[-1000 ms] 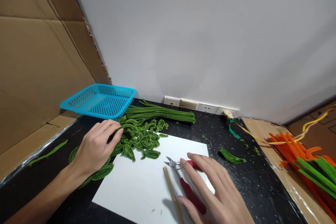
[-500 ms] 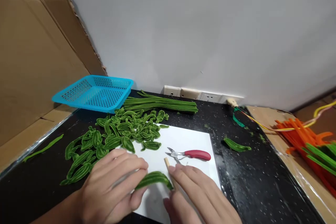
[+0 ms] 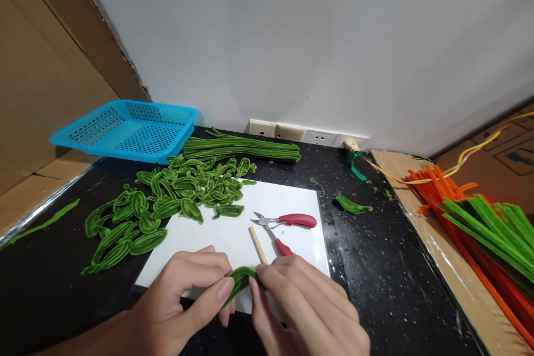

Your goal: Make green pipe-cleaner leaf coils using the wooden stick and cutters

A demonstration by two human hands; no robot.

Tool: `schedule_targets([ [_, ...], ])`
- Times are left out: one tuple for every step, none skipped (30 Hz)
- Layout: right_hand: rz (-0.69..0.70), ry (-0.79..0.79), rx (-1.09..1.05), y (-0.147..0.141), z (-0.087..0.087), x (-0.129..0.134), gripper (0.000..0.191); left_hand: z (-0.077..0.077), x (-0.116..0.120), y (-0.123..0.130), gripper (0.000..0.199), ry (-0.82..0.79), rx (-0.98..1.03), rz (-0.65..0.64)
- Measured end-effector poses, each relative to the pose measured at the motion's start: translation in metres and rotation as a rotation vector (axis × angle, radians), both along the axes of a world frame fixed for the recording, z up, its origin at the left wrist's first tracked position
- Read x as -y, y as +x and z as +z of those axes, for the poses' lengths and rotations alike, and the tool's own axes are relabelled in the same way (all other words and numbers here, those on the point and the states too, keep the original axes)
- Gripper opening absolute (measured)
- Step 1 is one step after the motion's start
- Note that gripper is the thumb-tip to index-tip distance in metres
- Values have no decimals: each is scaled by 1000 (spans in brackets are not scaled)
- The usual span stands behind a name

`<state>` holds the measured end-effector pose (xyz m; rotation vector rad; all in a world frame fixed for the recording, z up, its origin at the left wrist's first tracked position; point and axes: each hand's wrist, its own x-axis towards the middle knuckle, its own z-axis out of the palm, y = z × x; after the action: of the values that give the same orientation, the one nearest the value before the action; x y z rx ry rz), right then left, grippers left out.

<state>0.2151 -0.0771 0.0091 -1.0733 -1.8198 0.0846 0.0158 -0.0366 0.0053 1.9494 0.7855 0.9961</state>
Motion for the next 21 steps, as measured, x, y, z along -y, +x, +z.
schedule_targets([
  [0, 3, -25, -1, -1, 0, 21, 1, 2, 1, 45, -119, 9, -29],
  [21, -48, -30, -1, -1, -1, 24, 3, 4, 1, 47, -217, 6, -51],
  [36, -80, -46, -1, 0, -1, 26, 6, 5, 1, 48, -303, -12, -72],
  [58, -116, -66, -1, 1, -2, 28, 8, 5, 1, 50, -376, -39, -91],
  [79, -142, -96, -1, 2, -3, 29, 11, 6, 1, 51, -434, -67, -108],
  [97, -155, -134, -2, 4, -5, 28, 12, 6, 1, 53, -474, -88, -117],
  [115, -168, -166, -2, 5, -6, 27, 13, 5, 0, 55, -495, -97, -121],
  [135, -187, -183, -2, 5, -7, 26, 13, 5, -1, 57, -513, -104, -123],
  [147, -197, -184, -2, 5, -8, 25, 12, 4, -1, 58, -530, -105, -127],
  [155, -191, -170, -2, 5, -8, 24, 10, 2, -2, 60, -548, -103, -136],
  [160, -177, -146, -2, 4, -8, 24, 8, 1, -2, 61, -571, -102, -150],
  [161, -162, -118, -2, 3, -8, 25, 6, -1, -2, 63, -597, -104, -173],
  [162, -141, -100, -2, 2, -7, 25, 5, -2, -3, 63, -622, -105, -199],
  [164, -119, -92, -3, 1, -7, 27, 4, -3, -3, 63, -643, -111, -219],
  [166, -103, -93, -3, 0, -7, 28, 4, -4, -4, 63, -655, -116, -232],
  [170, -95, -102, -3, 0, -7, 29, 4, -5, -4, 63, -661, -120, -238],
  [172, -95, -123, -3, 0, -8, 29, 5, -6, -4, 63, -666, -121, -240],
  [177, -104, -149, -3, 0, -8, 28, 5, -6, -5, 64, -668, -121, -241],
  [180, -131, -175, -3, 1, -9, 27, 5, -7, -5, 64, -672, -118, -246],
  [182, -173, -197, -2, 2, -9, 25, 5, -7, -6, 65, -681, -109, -261],
  [184, -213, -217, -2, 2, -10, 23, 5, -7, -7, 65, -692, -97, -282],
])
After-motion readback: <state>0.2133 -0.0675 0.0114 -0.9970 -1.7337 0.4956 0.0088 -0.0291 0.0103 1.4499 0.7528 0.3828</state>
